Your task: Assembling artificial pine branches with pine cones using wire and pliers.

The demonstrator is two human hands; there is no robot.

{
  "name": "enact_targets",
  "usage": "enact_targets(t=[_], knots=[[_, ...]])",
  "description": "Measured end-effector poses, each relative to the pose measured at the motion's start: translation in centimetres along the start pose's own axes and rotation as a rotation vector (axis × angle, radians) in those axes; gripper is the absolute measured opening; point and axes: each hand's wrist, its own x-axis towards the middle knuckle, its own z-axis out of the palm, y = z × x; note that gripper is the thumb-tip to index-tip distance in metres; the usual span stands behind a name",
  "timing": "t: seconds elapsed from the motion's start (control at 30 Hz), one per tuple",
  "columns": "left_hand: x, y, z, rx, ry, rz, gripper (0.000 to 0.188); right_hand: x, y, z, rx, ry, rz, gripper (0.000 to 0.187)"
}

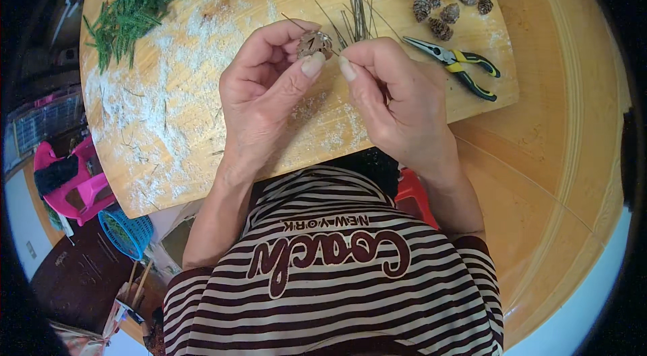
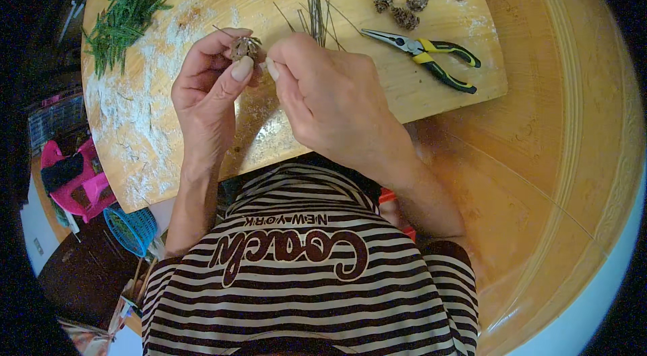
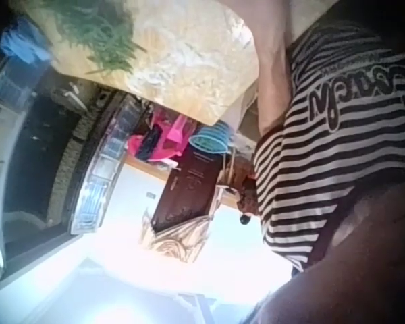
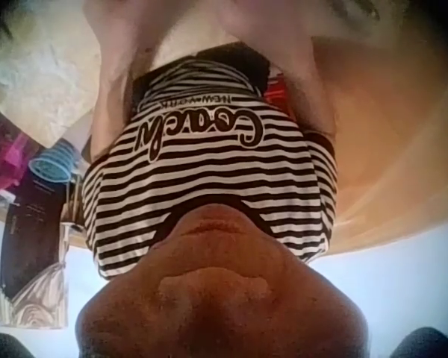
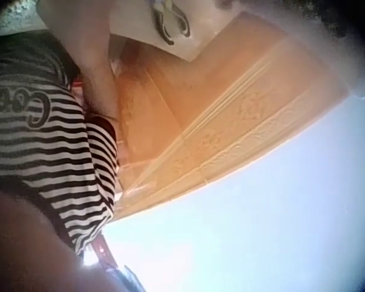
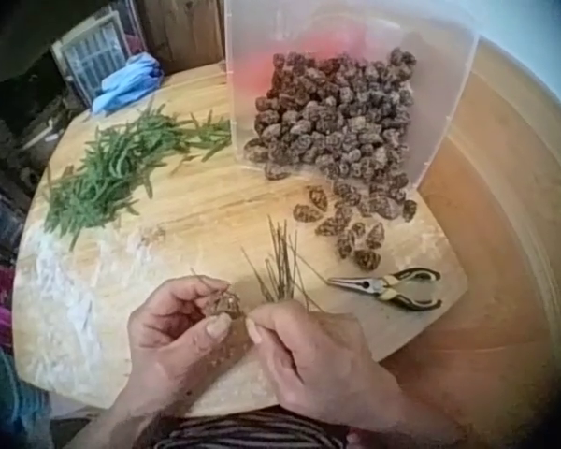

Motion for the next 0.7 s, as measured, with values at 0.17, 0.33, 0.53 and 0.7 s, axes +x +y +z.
enact_targets(t=[0.17, 0.33, 0.53, 0.7], knots=[[0.1, -0.2, 0.2, -0.019, -0.007, -0.004, 0.031, -0.1, -0.1, -0.2, -0.019, -0.006, -0.001, 0.008], [0.2, -0.2, 0.3, -0.055, -0.033, -0.033, 0.028, -0.1, 0.0, -0.4, -0.050, -0.029, -0.007, 0.010], [0.5, -0.1, 0.7, -0.060, -0.009, -0.115, 0.023, 0.0, 0.2, -0.7, -0.107, -0.050, -0.029, 0.011], [0.4, -0.6, 1.4, -0.017, 0.035, -0.125, 0.022, -0.1, 0.6, -0.7, -0.135, -0.036, -0.061, 0.012]])
